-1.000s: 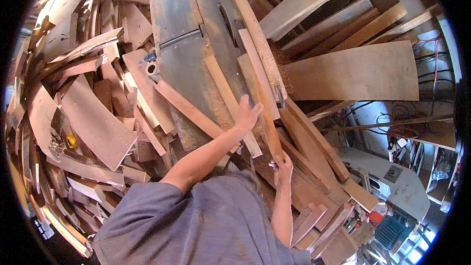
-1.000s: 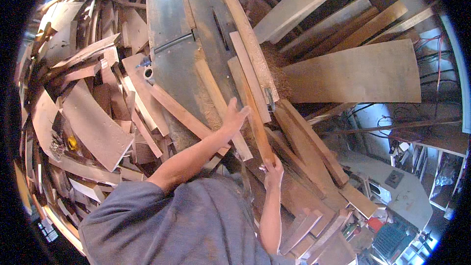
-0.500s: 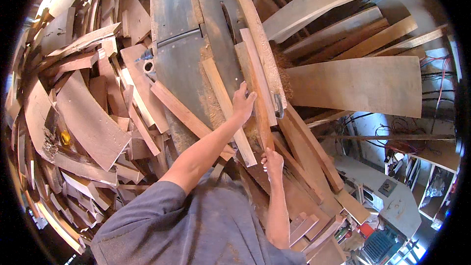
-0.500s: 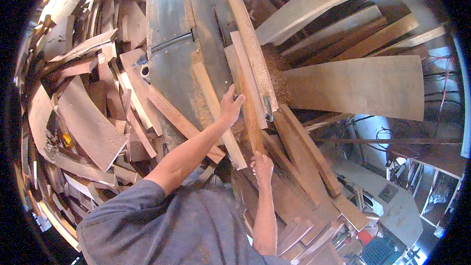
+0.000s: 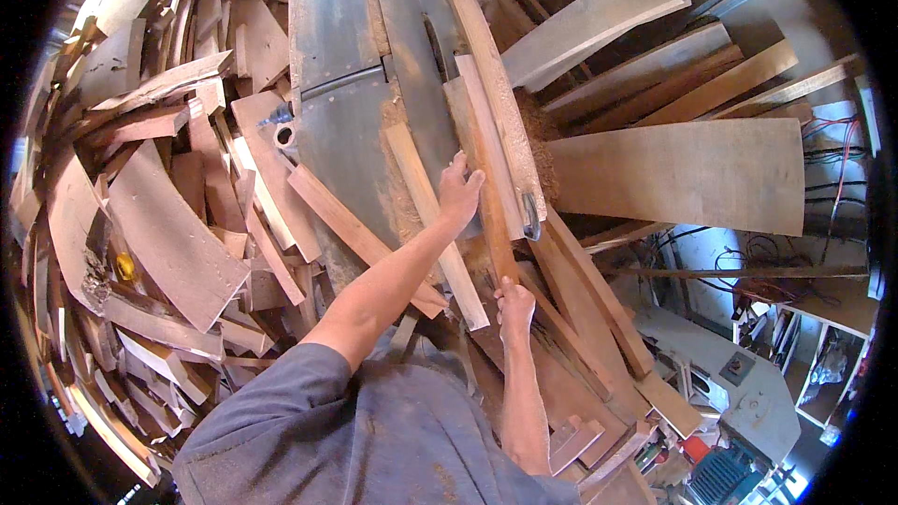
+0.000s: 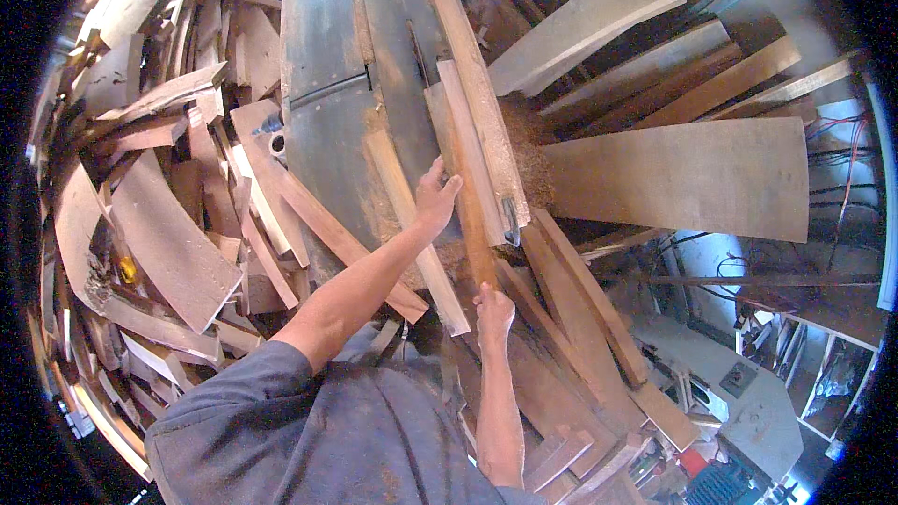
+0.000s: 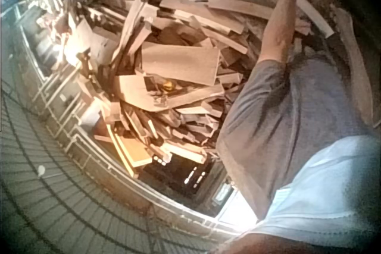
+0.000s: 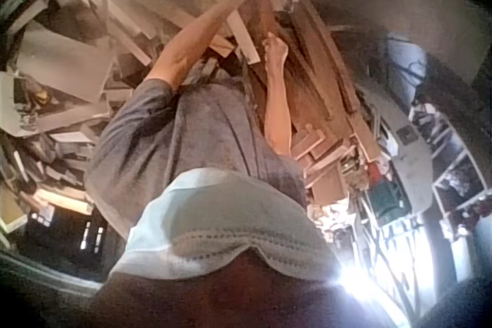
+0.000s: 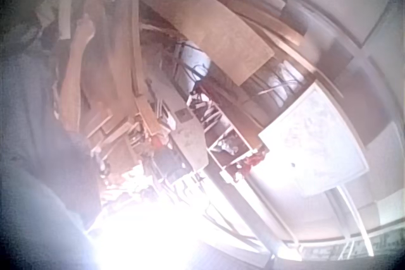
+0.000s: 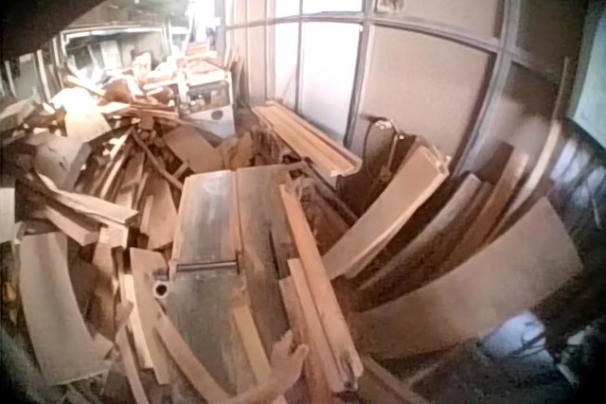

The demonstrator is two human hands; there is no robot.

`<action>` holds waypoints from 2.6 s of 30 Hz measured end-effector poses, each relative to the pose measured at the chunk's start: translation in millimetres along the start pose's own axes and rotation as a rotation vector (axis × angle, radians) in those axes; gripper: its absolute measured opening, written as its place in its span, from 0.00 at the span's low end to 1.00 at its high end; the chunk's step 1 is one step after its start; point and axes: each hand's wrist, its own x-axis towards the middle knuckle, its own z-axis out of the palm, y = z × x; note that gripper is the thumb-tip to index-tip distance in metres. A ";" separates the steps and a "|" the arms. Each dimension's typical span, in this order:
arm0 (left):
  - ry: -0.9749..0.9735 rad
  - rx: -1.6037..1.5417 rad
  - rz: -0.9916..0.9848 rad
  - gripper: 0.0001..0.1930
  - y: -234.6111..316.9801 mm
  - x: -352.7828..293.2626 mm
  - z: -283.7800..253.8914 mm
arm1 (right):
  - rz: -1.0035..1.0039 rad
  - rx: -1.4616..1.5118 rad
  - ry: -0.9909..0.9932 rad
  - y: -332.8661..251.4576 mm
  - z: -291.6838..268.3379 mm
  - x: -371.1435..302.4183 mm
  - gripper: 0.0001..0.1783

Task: The person uses a table saw to cut long wooden planks into smaller pieces. They feed the wood through the saw blade one at a time, guiding it with both hands, and then stack the cut pieces on a nearby workbench. The process is repeated for several different planks throughout the video.

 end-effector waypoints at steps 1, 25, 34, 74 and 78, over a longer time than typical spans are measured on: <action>0.007 0.016 -0.014 0.30 -1.0 1.1 -1.4 | 0.014 -0.010 -0.008 -1.6 1.1 1.4 0.26; 0.027 0.054 -0.087 0.31 0.2 29.7 -8.6 | 0.022 0.006 -0.021 -34.4 25.3 13.8 0.22; -0.004 0.101 -0.096 0.31 22.1 -31.9 -4.8 | 0.023 0.039 0.010 -45.0 38.1 22.0 0.21; 0.099 0.098 -0.067 0.29 15.0 41.0 -9.0 | -0.022 0.063 -0.079 -97.6 82.0 50.2 0.20; 0.059 0.092 -0.053 0.30 16.1 48.4 -12.6 | -0.005 0.050 -0.043 -104.7 89.5 53.2 0.20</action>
